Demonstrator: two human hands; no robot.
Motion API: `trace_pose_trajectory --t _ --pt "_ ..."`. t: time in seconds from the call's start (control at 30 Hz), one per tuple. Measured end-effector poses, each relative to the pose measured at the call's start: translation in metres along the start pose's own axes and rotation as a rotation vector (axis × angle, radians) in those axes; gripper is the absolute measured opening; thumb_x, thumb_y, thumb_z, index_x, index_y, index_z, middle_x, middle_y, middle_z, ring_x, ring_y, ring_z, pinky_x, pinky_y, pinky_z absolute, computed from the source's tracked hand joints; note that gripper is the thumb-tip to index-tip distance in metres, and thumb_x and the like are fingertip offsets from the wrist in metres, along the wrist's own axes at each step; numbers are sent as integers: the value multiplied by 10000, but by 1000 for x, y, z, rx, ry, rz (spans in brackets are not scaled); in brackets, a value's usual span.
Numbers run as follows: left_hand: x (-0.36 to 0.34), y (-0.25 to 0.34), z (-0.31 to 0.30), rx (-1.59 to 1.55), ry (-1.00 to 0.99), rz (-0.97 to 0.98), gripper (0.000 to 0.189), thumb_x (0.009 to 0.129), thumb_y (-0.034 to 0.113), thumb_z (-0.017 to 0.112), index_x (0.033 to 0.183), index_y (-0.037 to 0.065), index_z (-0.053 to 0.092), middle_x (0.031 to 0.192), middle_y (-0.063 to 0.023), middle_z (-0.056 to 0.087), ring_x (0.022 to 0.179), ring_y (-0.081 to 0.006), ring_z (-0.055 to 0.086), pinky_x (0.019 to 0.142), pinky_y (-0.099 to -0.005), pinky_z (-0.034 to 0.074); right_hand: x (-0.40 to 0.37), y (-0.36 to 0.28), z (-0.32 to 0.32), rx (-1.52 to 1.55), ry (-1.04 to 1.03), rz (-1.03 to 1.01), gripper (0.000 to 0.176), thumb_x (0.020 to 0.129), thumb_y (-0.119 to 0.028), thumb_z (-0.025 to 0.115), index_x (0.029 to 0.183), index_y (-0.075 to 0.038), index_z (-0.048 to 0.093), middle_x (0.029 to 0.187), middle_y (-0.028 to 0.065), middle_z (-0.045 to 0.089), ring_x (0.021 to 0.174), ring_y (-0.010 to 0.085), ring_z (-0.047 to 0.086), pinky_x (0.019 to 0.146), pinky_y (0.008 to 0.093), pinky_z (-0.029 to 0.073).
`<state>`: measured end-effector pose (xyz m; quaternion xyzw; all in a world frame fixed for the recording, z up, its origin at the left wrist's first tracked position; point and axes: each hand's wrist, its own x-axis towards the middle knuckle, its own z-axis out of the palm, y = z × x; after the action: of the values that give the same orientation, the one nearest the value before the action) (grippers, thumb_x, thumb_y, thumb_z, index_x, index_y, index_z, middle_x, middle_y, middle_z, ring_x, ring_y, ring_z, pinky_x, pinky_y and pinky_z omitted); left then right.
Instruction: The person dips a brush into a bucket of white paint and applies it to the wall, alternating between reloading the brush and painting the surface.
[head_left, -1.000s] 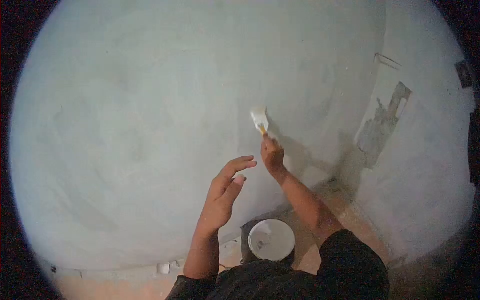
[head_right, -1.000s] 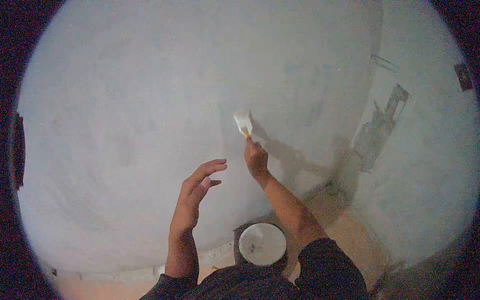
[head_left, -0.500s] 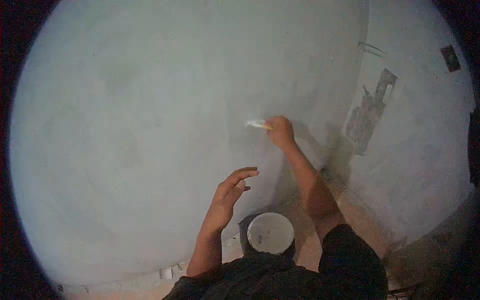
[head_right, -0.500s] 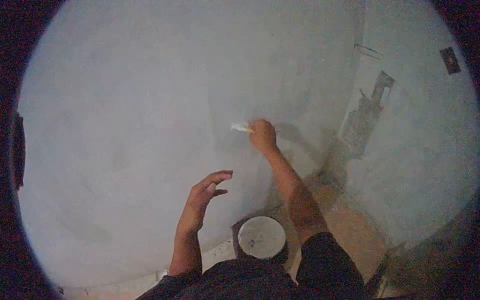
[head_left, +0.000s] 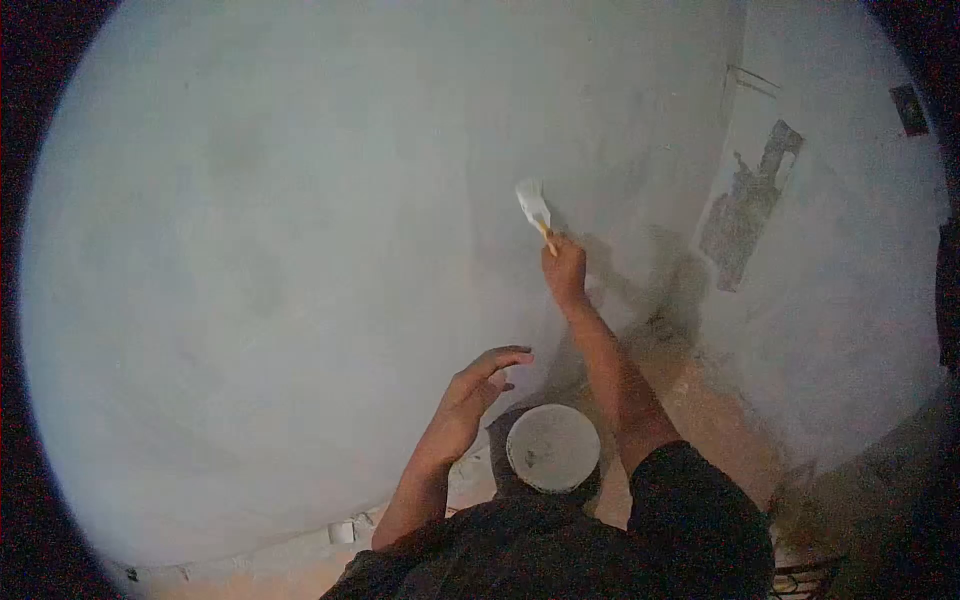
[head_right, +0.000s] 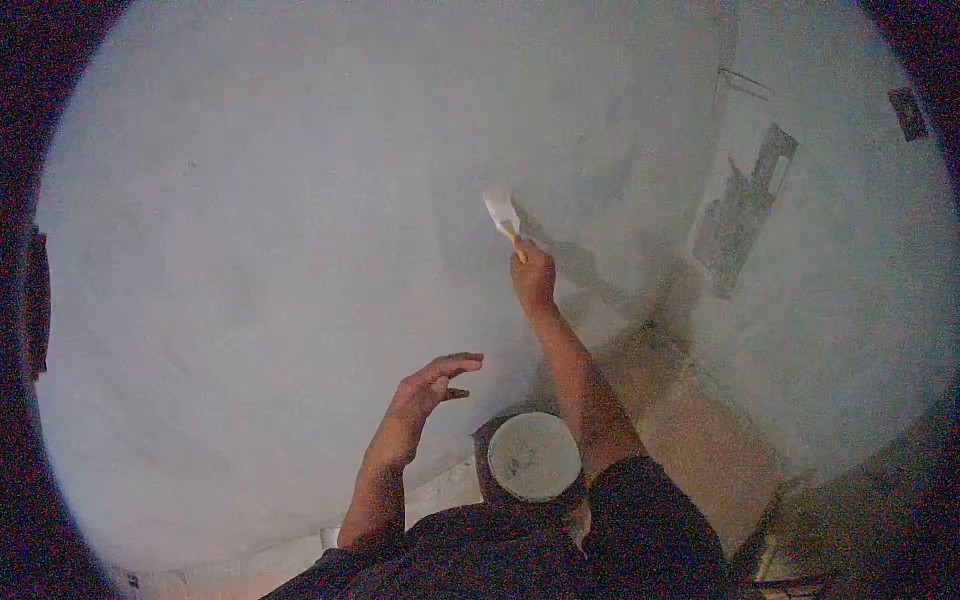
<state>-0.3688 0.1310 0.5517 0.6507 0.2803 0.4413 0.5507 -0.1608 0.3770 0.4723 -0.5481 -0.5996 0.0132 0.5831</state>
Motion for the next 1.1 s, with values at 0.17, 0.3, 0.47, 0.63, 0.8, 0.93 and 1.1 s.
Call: trace_pose_trajectory --t 0.17,0.3,0.47,0.63,0.8,0.93,1.1 --pt "-6 43 10 34 9 -39 351 907 203 380 1185 60 539 1280 -111 489 1191 -257 438 972 -420 363 -74 19 -18 -77 -162 115 81 716 -55 628 795 -35 631 732 158 605 742 314 610 657 387 475" --pt "7 45 11 18 43 -70 561 902 507 406 1154 35 577 1252 -140 526 1208 -291 444 947 -434 395 -62 31 -32 -188 -412 146 119 680 -59 632 798 -71 648 771 131 619 852 302 609 726 394 476" --pt "-1 59 12 -45 10 -74 551 912 486 406 1169 25 563 1255 -136 526 1207 -290 447 948 -434 395 -4 -52 -66 -175 -382 116 300 642 -40 626 926 -108 696 904 137 636 891 303 599 796 394 474" --pt "-1 40 -2 -72 15 -88 542 915 478 407 1165 23 565 1254 -134 528 1206 -287 451 956 -426 387 86 -153 -83 -166 -20 -232 157 682 -40 633 833 -34 677 763 140 649 695 327 611 659 393 488" --pt "6 11 -11 -89 33 -86 550 911 479 414 1166 16 565 1248 -140 532 1206 -286 453 951 -420 388 97 -181 -87 255 139 -98 79 766 -82 640 771 -4 654 664 134 624 567 311 559 561 336 462" --pt "15 -6 -18 -82 32 -88 566 901 499 417 1161 20 569 1246 -142 533 1207 -284 454 946 -418 391 73 -163 -39 203 154 -172 96 805 -77 633 766 11 630 610 155 576 521 309 521 508 323 430" --pt "20 -15 -20 -90 41 -91 570 899 497 421 1167 14 564 1244 -141 535 1199 -279 459 945 -418 391 -3 -82 33 45 124 -238 78 820 -46 596 872 1 630 680 192 572 597 331 576 540 380 449"
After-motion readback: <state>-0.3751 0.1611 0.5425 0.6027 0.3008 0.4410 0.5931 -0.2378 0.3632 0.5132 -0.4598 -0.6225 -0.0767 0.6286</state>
